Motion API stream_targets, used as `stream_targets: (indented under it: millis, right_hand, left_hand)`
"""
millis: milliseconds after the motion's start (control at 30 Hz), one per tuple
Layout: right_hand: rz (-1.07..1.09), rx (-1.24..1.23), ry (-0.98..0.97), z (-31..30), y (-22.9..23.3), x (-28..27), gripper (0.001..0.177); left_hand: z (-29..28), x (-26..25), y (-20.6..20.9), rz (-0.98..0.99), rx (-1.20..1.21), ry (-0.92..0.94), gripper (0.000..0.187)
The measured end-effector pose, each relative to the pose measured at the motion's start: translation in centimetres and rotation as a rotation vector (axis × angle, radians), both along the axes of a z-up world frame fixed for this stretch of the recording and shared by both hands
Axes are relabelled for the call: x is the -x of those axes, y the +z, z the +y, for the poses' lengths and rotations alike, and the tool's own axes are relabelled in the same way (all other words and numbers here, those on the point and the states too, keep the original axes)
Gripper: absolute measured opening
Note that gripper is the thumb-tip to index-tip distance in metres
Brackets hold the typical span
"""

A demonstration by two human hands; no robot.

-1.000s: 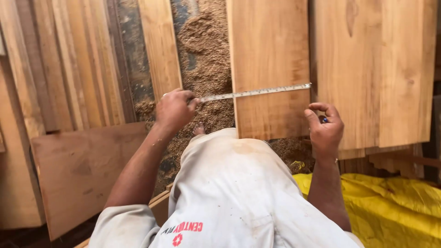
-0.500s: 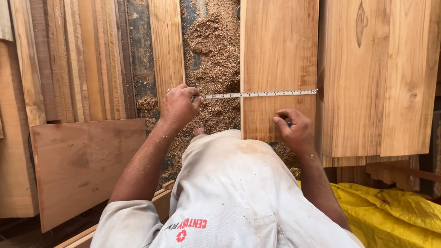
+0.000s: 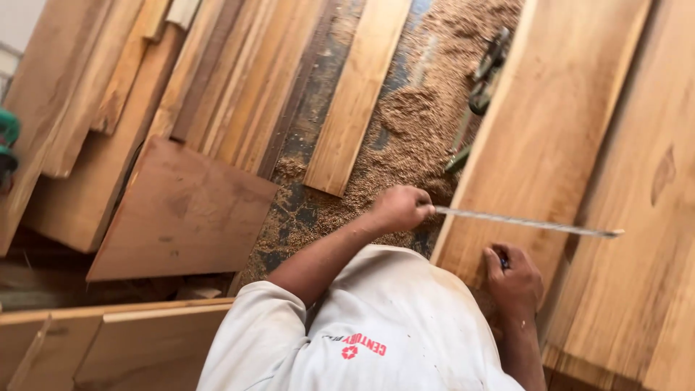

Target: The recorder is measuring and inspecting several wooden planks in a workshop.

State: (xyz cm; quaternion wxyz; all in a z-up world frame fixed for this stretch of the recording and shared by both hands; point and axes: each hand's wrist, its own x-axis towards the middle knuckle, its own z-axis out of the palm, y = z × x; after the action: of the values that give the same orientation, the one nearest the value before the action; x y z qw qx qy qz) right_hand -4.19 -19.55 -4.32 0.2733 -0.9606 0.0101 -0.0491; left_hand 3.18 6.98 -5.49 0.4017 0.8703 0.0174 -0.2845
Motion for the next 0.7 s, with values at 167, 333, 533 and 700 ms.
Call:
stream_targets:
  millis: [167,333,533,700]
  right_hand:
    - [0.043,-0.01,0.018,-0.4,-0.5,0.2,0.027]
    - [0.072,0.048,0.033,-1.2,-1.9,0.4,0.03]
    - [0.146,0.096,-0.026,-0.8,-2.0,0.5,0.037]
    - [0.243,0.102,-0.046,-1.7,-3.9,0.9,0.042]
  left_hand:
    - [0.9,2.0,-1.1,0.03,0.033,0.048,0.033]
    - [2.5,4.0,-2.5,0.048,0.03,0.086,0.031]
    - [4.2,6.0,-3.3,0.187,-0.014,0.098,0.03]
    - [5.4,7.1,-3.2,0.215,-0.062,0.059,0.035]
